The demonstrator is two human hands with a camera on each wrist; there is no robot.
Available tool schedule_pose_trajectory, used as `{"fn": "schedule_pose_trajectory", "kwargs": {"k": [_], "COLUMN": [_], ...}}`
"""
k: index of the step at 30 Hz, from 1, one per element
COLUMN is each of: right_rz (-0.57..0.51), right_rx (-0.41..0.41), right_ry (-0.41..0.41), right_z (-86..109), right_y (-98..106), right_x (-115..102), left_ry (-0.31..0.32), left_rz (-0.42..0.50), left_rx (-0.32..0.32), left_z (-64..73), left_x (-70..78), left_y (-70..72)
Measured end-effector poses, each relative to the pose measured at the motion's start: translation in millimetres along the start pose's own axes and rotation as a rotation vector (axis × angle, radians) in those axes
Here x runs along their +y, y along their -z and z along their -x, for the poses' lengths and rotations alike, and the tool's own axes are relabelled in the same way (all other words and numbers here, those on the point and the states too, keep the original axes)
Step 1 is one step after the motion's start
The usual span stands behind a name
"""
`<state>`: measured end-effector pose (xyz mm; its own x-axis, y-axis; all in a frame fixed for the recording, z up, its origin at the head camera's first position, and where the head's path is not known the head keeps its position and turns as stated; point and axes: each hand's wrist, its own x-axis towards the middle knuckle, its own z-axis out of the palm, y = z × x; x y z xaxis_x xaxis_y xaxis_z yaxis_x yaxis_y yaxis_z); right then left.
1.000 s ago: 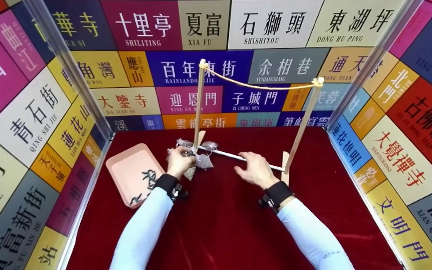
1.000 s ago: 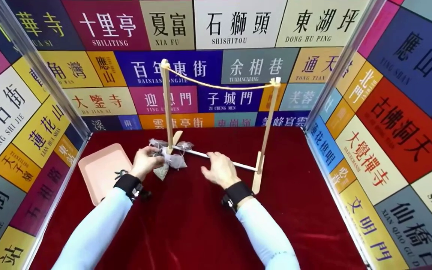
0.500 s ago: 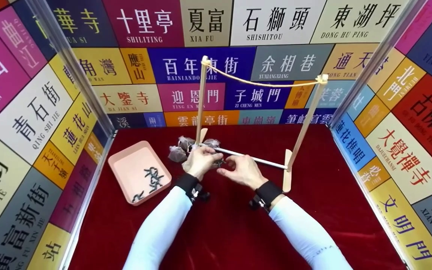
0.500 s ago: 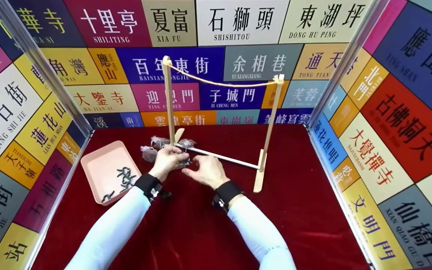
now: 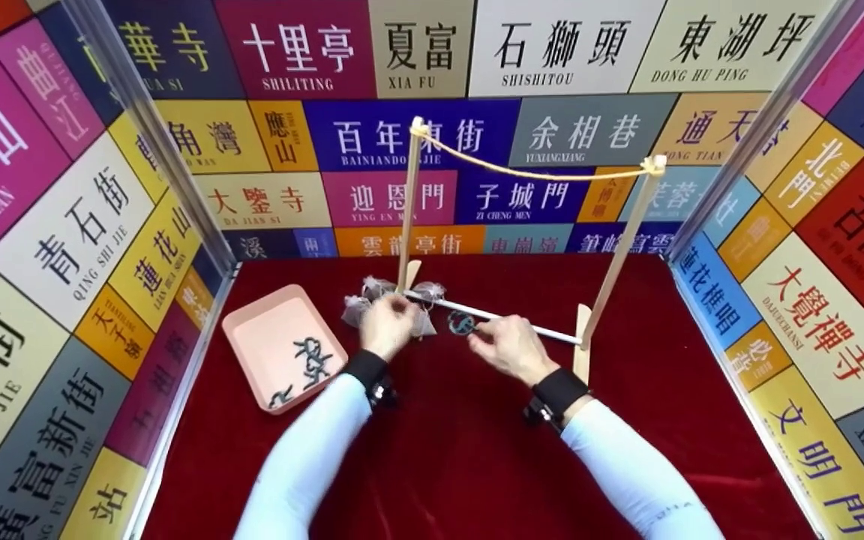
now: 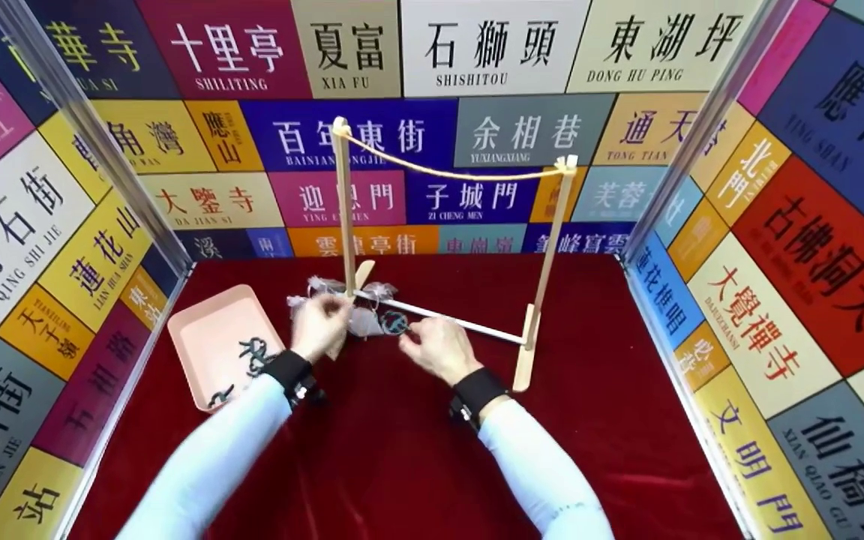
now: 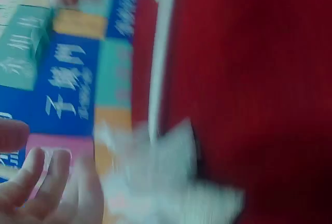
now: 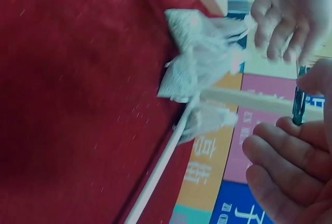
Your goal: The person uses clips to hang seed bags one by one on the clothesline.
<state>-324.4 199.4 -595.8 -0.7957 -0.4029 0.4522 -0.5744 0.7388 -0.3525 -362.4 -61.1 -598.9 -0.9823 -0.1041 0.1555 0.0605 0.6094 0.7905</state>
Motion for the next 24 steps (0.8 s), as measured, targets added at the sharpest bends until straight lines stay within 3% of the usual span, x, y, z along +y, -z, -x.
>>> {"fn": "schedule_pose_trajectory", "kwargs": {"k": [2,4,8,12,17,20,24], "right_rz": [0.021,0.04,0.078,0.09,0.099,0.11,0.121], "right_rx": [0.015,0.021,0.006,-0.026,-0.066,-0.086,-0.104], "right_ry": [0.037,0.064,0.089,0.08,0.073,0.068,0.049], "right_z": [0.4,1.1,4.6,8.7,8.1,4.2,-1.1], "right_y": [3.0,5.3,7.3,7.5,8.1,11.7,18.7], "right_x": [6.4,11.2,15.9,15.7,13.5,13.0,14.8], "left_ry": [-0.048,-0.031,0.043,0.051,-0.026,-0.088,-0.149], "left_rz": [-0.192,-0.331,-0.502,-0.533,-0.492,-0.501,-0.516], "left_rx": [0.077,0.094,0.02,-0.052,-0.012,0.017,0.028], "left_z": [-13.8,-25.5,-41.0,-46.4,-46.7,-49.1,-53.6], "left_x": [-14.3,-27.6,-51.6,-70.4,-81.3,-76.5,-56.2], "left_y": [9.3,19.2,31.9,33.1,30.3,33.9,43.5]}}
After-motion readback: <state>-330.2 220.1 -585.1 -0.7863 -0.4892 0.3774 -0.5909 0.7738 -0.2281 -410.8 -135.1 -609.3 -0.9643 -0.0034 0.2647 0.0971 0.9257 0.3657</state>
